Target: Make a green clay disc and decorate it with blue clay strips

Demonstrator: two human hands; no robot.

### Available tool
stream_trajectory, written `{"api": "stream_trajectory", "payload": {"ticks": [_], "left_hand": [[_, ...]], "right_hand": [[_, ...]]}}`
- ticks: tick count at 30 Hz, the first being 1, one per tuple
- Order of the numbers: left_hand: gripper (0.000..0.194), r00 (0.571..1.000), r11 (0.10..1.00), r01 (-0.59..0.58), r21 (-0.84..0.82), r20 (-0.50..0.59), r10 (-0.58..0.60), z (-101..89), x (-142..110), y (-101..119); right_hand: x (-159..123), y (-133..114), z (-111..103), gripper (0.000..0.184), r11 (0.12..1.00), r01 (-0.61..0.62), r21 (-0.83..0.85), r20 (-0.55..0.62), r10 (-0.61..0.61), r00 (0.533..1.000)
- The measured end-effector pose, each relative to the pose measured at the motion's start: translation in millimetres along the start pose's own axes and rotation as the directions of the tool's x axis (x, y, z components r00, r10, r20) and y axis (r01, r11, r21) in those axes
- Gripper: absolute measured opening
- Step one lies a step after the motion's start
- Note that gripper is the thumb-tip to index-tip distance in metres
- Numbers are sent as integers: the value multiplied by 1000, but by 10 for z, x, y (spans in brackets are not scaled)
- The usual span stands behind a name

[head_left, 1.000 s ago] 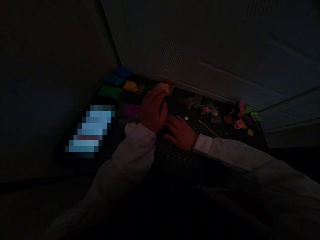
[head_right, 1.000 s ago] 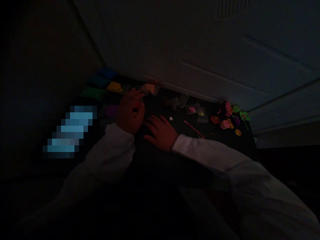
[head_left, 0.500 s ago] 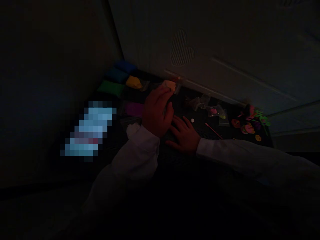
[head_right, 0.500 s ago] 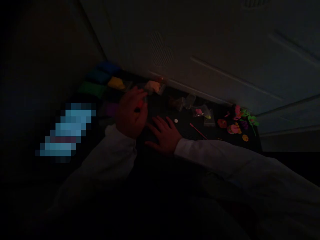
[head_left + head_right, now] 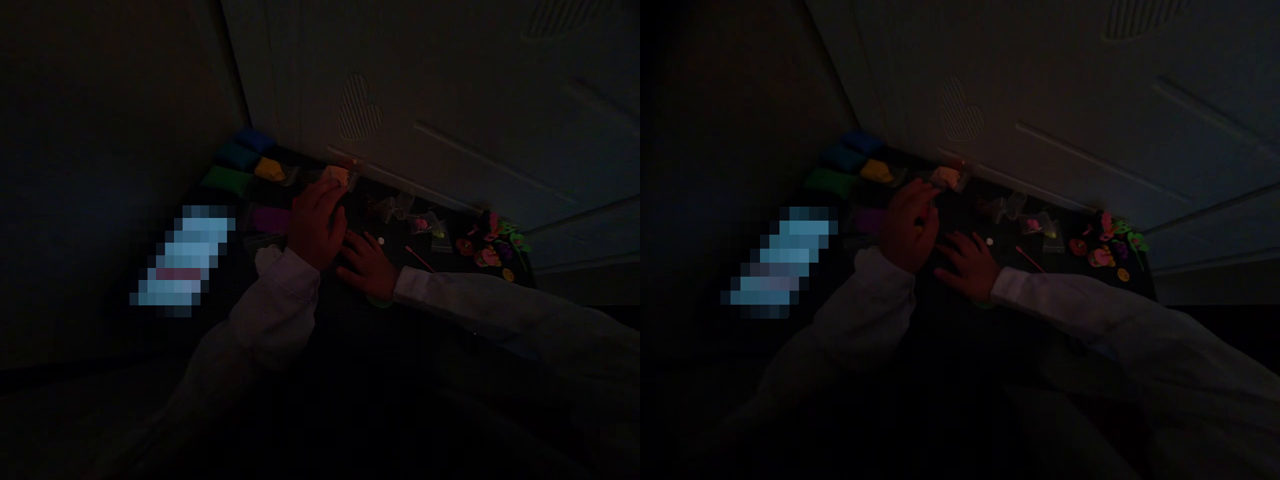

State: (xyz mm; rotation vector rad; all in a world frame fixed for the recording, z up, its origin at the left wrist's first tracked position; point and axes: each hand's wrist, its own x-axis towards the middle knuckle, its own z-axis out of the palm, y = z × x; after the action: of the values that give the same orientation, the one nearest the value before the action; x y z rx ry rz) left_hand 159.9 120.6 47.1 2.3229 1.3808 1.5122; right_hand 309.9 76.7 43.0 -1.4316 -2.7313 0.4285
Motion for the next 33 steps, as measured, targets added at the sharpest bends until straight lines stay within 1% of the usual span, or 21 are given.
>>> {"api": "stream_trajectory", "payload": {"ticks": [2,4,6,8,10,13,18,22,28,33], "left_hand": [[29,1000,1000,2,-7,-10,-2,8,-6,-5],[29,1000,1000,1,-19,-15,-2,14,-8,-9],[29,1000,1000,-6,-31,-20,6,17,-5,-12],[29,999,999,-16,-38,-32,14,19,-1,-14],[28,999,999,-23,-41,-42,21,19,1,-15],[28,998,999,-25,-44,-50,23,14,2,-16],[29,999,999,-12,-47,-47,10,-15,18,-17],[29,997,999,-9,-45,-74,6,-22,32,-32],[27,995,999,-8,-48,-100,3,-15,38,-43],[28,997,999,12,-49,-80,-15,-25,37,-40]], "right_hand": [[-5,22,-57,52,997,-10,75,15,9,1000],[-39,18,-83,51,996,1,84,-6,-1,1000],[-95,-7,-65,52,998,57,19,-30,-57,998],[-153,-39,-13,56,991,119,-60,-29,-121,992],[-193,-61,40,61,983,144,-111,-20,-147,989],[-212,-69,77,65,979,144,-148,-15,-147,989],[-202,-64,60,68,977,140,-160,1,-142,990],[-187,-73,59,70,976,146,-160,16,-145,989],[-167,-101,44,69,978,110,-177,27,-106,994],[-164,-114,46,71,977,104,-188,31,-99,995]]}}
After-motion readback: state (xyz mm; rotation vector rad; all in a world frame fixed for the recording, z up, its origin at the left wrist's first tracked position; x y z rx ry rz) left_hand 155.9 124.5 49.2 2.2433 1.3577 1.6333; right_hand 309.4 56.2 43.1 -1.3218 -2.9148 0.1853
